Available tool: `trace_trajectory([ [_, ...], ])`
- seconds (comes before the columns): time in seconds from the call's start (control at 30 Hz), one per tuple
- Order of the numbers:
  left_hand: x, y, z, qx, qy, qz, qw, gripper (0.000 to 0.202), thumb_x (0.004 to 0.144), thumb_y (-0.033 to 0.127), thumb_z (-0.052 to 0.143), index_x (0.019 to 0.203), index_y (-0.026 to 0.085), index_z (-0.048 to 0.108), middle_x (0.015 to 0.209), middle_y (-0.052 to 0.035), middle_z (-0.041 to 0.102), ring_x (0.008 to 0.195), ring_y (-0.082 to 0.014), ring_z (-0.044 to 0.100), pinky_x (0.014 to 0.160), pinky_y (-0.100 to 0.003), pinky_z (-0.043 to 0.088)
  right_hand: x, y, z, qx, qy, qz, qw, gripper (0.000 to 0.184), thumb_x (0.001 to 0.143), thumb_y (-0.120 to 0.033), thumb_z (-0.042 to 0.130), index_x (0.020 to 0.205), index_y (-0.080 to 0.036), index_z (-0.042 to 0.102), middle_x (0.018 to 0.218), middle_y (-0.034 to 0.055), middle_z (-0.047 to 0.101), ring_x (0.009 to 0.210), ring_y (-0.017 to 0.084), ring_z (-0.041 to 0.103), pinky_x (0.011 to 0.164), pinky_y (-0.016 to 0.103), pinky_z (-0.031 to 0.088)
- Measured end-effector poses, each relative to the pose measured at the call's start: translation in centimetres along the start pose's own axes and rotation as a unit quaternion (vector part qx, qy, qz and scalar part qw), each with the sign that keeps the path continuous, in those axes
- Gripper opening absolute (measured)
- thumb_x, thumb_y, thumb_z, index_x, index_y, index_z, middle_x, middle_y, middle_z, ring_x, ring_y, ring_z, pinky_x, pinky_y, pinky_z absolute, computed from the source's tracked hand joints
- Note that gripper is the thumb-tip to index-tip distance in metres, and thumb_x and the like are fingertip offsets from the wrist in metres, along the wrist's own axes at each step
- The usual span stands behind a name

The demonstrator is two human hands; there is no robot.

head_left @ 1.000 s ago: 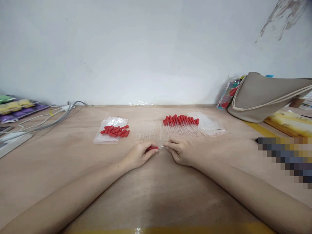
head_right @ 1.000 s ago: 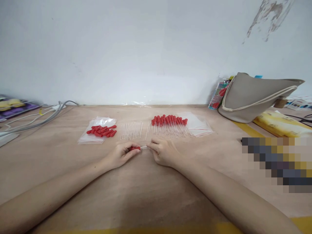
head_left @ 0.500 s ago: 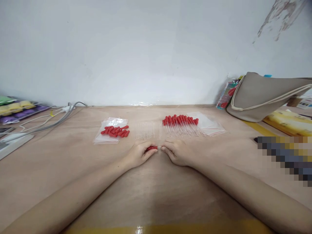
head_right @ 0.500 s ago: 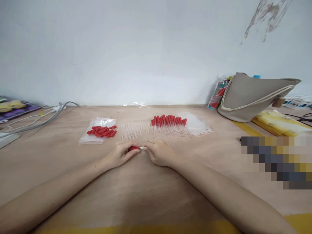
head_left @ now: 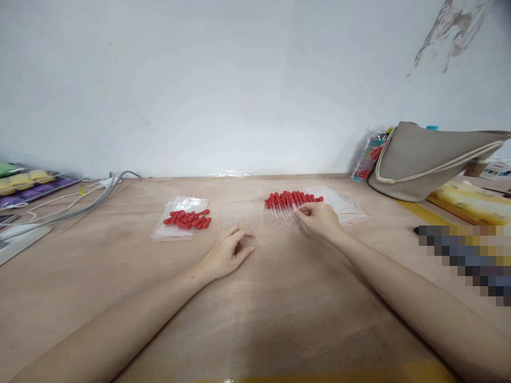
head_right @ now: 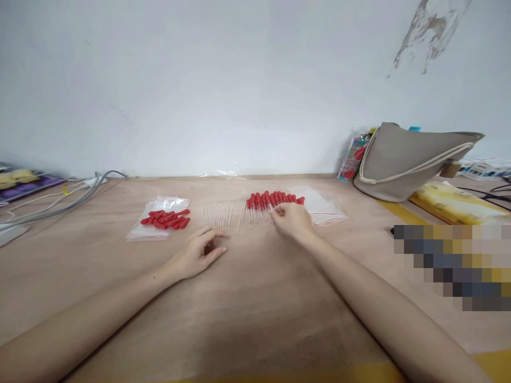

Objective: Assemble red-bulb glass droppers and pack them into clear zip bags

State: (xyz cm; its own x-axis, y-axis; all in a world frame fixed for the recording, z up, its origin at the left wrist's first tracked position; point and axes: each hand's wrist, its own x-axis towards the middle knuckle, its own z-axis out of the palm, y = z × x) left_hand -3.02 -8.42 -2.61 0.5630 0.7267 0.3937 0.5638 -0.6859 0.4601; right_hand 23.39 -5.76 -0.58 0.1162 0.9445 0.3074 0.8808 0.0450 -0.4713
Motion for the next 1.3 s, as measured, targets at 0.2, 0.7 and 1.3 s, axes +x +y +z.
trace_trajectory([
  [0.2, 0.1, 0.2, 0.0, -0.019, -0.024, -0.003, 1.0, 0.014, 0.082, 0.024, 0.049, 0.091, 0.018, 0.058, 0.09, -0.004, 0.054, 0.069, -0.0123, 0.053, 0.065, -0.027, 0.044, 4.0, 0.1, 0.8, -0.021, 0.018, 0.13, 0.991, 0.024, 0.069, -0.045, 0.053, 0.066, -0.024, 0.066, 0.074, 0.0016, 0.066, 0.074, 0.021, 0.06, 0.058, 0.028, 0.038],
  [0.7, 0.4, 0.0, -0.1, -0.022, -0.036, -0.003, 0.999, 0.012, 0.083, 0.025, 0.049, 0.086, 0.018, 0.059, 0.085, -0.003, 0.055, 0.069, -0.0124, 0.053, 0.064, -0.026, 0.044, 2.0, -4.9, 3.1, -0.073, -0.056, -0.034, 0.995, 0.023, 0.075, -0.038, 0.051, 0.074, -0.02, 0.066, 0.083, 0.0059, 0.067, 0.083, 0.021, 0.06, 0.067, 0.028, 0.042],
  [1.3, 4.8, -8.4, -8.7, 0.298, -0.013, -0.19, 0.936, 0.02, 0.073, 0.034, 0.053, 0.081, 0.019, 0.064, 0.093, -0.0079, 0.064, 0.091, -0.0265, 0.055, 0.078, -0.034, 0.039, 4.2, -9.1, 5.5, -0.096, -0.16, 0.054, 0.981, 0.031, 0.068, -0.036, 0.058, 0.09, -0.014, 0.064, 0.09, 0.0125, 0.066, 0.086, 0.026, 0.062, 0.067, 0.032, 0.045],
])
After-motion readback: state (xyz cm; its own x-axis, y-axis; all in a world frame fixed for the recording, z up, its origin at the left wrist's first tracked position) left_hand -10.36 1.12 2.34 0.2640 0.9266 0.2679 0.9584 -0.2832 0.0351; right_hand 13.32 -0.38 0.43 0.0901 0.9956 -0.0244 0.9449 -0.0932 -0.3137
